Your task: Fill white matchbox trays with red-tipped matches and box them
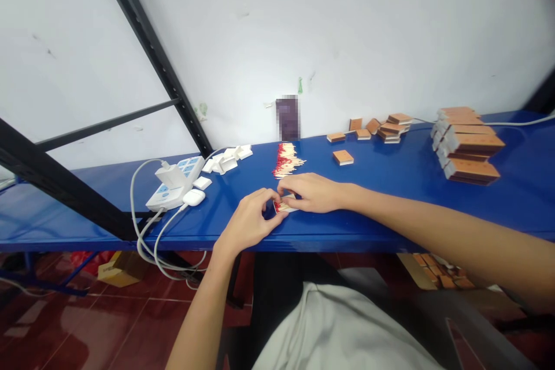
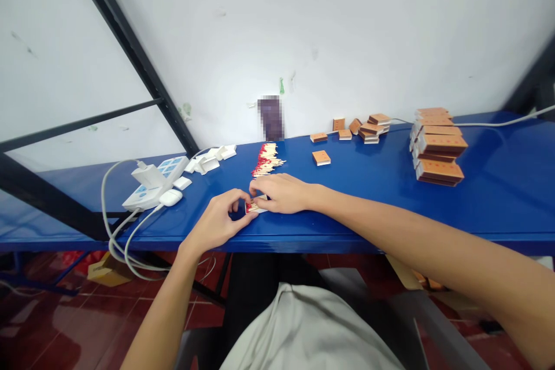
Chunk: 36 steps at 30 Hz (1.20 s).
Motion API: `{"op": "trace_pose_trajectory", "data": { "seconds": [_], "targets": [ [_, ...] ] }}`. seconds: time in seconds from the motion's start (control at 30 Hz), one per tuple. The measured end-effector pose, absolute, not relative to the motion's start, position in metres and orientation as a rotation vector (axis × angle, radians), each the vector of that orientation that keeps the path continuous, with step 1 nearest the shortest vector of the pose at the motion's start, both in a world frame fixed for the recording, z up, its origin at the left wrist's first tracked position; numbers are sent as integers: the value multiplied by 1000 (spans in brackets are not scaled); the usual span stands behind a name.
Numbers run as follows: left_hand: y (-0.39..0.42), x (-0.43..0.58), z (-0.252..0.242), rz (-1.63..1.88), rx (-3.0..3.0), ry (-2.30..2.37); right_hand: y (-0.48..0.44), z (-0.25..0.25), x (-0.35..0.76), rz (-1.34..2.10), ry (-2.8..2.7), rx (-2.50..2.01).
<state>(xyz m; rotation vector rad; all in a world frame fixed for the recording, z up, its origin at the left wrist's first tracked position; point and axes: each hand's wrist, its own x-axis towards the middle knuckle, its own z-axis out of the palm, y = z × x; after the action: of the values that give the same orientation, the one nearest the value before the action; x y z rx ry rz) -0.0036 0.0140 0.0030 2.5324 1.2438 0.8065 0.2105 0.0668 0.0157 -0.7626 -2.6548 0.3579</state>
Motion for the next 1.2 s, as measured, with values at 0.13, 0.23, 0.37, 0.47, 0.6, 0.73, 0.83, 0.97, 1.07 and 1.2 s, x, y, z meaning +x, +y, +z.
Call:
{"op": "trace_pose_trajectory", "data": {
  "seconds": [0.13,0.23,0.37,0.47,0.6,0.73,0.83,0.97,1.07,1.2],
  "targets": [
    [14,-4,3,801,2533,1246,66,15,209,347,-2653,-794],
    [14,-4,3,804,2532,1247,65,15,209,352,-2658,-793],
    [14,-4,2,821,2534,1237,65,16,209,366,-2667,-782],
    [14,-4,2,825,2531,1242,65,18,210,396,-2673,-764],
    [13,-4,4,815,2527,1257,64,20,211,429,-2680,-743],
    [12,-3,5,816,2517,1256,63,20,211,438,-2689,-747],
    [12,-3,5,820,2503,1256,62,21,212,458,-2698,-740],
    [11,-3,6,815,2493,1249,62,22,213,472,-2705,-733],
    [12,-3,6,809,2513,1252,62,21,211,460,-2701,-726],
    [13,-4,4,821,2524,1250,70,23,213,359,-2691,-788]
  ]
}}
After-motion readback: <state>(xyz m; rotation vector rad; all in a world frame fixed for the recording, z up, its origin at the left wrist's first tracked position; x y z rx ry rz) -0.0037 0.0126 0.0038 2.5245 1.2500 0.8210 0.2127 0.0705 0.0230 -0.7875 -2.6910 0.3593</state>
